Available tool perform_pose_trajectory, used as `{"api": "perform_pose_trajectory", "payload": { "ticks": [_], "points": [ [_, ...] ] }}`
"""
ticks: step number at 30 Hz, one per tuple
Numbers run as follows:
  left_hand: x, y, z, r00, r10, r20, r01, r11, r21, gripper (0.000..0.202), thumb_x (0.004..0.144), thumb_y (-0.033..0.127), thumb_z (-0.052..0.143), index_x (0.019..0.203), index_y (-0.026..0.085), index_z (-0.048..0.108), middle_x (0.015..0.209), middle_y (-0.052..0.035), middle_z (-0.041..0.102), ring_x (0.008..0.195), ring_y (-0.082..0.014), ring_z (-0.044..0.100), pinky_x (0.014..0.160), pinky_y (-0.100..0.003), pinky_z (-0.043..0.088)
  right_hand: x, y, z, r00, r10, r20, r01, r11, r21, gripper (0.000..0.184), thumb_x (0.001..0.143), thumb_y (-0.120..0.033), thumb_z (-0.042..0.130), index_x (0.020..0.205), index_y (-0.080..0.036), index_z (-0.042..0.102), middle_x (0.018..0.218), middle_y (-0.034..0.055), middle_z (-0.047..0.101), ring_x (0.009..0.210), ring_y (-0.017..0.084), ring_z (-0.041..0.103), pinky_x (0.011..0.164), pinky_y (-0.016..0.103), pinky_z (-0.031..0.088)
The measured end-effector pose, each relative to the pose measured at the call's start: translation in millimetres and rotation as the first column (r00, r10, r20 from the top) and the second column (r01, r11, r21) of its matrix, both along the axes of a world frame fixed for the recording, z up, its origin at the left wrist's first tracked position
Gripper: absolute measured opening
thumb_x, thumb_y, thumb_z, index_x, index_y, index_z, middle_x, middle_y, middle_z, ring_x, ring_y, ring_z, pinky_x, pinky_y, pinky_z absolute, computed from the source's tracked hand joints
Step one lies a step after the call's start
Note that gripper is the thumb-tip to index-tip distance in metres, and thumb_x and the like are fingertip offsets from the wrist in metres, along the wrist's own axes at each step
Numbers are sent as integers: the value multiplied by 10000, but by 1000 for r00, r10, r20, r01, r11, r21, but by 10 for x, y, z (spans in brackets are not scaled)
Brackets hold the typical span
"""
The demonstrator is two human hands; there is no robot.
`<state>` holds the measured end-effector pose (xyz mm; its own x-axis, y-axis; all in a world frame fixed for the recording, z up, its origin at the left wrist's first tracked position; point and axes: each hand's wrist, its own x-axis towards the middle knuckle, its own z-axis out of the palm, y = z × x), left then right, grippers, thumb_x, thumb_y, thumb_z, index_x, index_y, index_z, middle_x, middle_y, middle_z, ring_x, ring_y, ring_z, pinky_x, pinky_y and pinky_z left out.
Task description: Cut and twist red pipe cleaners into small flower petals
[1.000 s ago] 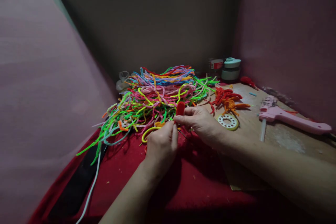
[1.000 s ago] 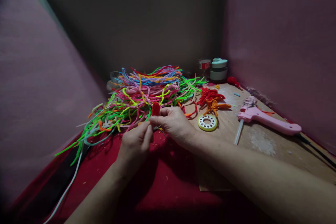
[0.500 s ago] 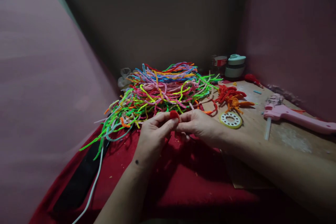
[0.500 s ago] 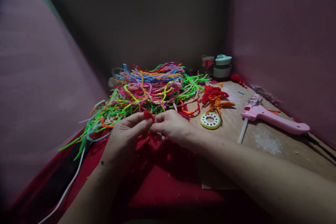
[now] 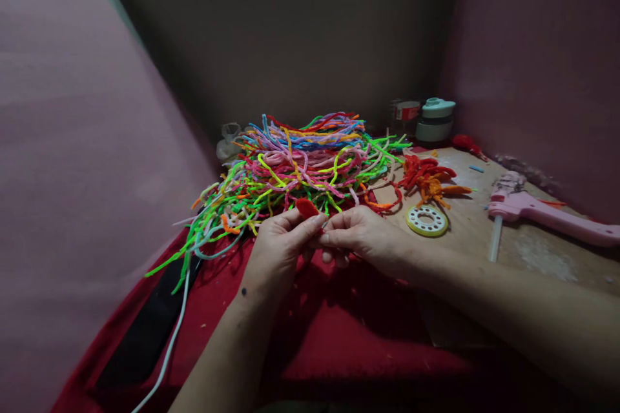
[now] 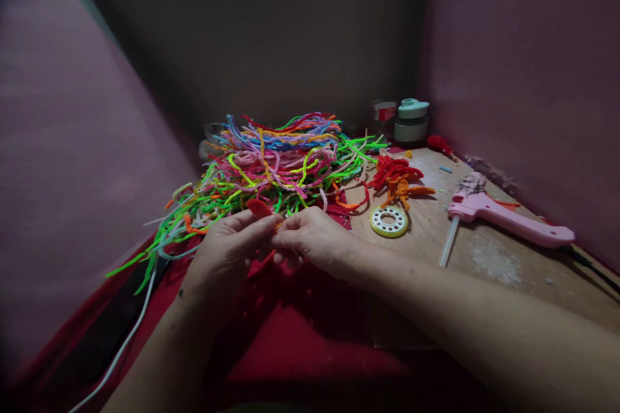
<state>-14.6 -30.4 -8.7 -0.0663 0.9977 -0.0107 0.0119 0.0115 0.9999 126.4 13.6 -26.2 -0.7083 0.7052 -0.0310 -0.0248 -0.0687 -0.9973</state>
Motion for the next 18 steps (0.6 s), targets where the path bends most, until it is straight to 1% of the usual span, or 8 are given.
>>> {"api": "perform_pose_trajectory", "payload": {
  "ticks": [3, 6, 8, 9, 12, 14, 16, 18],
  "points": [
    [3, 1, -35, 999, 26, -42, -25, 999, 26, 190, 701, 301, 682, 655, 136, 600, 555, 26, 539, 473, -58, 437, 464, -185, 333, -8, 10, -25, 999, -8, -41, 3, 992, -126, 162, 698, -179, 583, 554, -103, 592, 488, 7, 569, 390, 50, 440, 429, 193, 325],
    [4, 2, -86, 979, 96, -180, -67, 985, 161, 152, 720, 291, 659, 679, 149, 626, 632, 10, 567, 561, -79, 482, 539, -199, 381, -8, 36, -45, 996, 13, -85, -38, 955, -294, 103, 672, -148, 570, 582, -103, 591, 471, 8, 569, 361, 64, 461, 387, 187, 338],
    [4, 6, -103, 949, 153, -276, -83, 965, 250, 148, 732, 284, 644, 668, 151, 633, 659, 4, 562, 627, -94, 501, 588, -202, 395, -5, 50, -51, 996, 29, -85, -56, 936, -347, 96, 664, -128, 562, 573, -102, 583, 456, 8, 561, 346, 65, 456, 362, 182, 338],
    [3, 9, -102, 943, 165, -290, -89, 962, 258, 147, 733, 287, 644, 675, 152, 634, 660, 4, 558, 633, -95, 501, 589, -200, 393, -4, 52, -51, 996, 27, -81, -54, 935, -350, 104, 668, -124, 562, 567, -103, 578, 452, 7, 559, 340, 62, 450, 353, 178, 335],
    [-2, 22, -70, 974, 80, -213, -59, 993, 105, 186, 726, 333, 650, 719, 148, 634, 581, 19, 531, 520, -73, 448, 495, -192, 341, -9, 41, -44, 997, -3, -80, -21, 957, -289, 151, 711, -153, 572, 566, -112, 568, 435, -7, 540, 318, 48, 423, 336, 166, 314],
    [-10, 32, -51, 990, 22, -137, -20, 1000, 14, 218, 713, 350, 663, 697, 137, 621, 517, 35, 490, 454, -57, 394, 449, -191, 296, -15, 34, -42, 997, -21, -73, 4, 972, -235, 199, 740, -182, 576, 553, -117, 554, 426, -12, 529, 308, 42, 408, 329, 163, 301],
    [-21, 41, -49, 996, 31, -85, -30, 999, 11, 234, 696, 338, 684, 648, 126, 597, 499, 39, 474, 443, -49, 380, 442, -190, 284, -19, 37, -47, 997, -26, -79, 7, 975, -224, 225, 755, -198, 583, 549, -119, 545, 434, -9, 536, 311, 41, 414, 333, 161, 307],
    [-31, 48, -65, 996, 77, -47, -75, 996, 39, 232, 689, 326, 695, 646, 123, 592, 520, 33, 494, 454, -48, 397, 451, -190, 299, -17, 51, -53, 994, -5, -112, -26, 961, -274, 190, 757, -187, 589, 584, -112, 565, 464, -3, 560, 329, 41, 442, 352, 155, 329]
  ]
}}
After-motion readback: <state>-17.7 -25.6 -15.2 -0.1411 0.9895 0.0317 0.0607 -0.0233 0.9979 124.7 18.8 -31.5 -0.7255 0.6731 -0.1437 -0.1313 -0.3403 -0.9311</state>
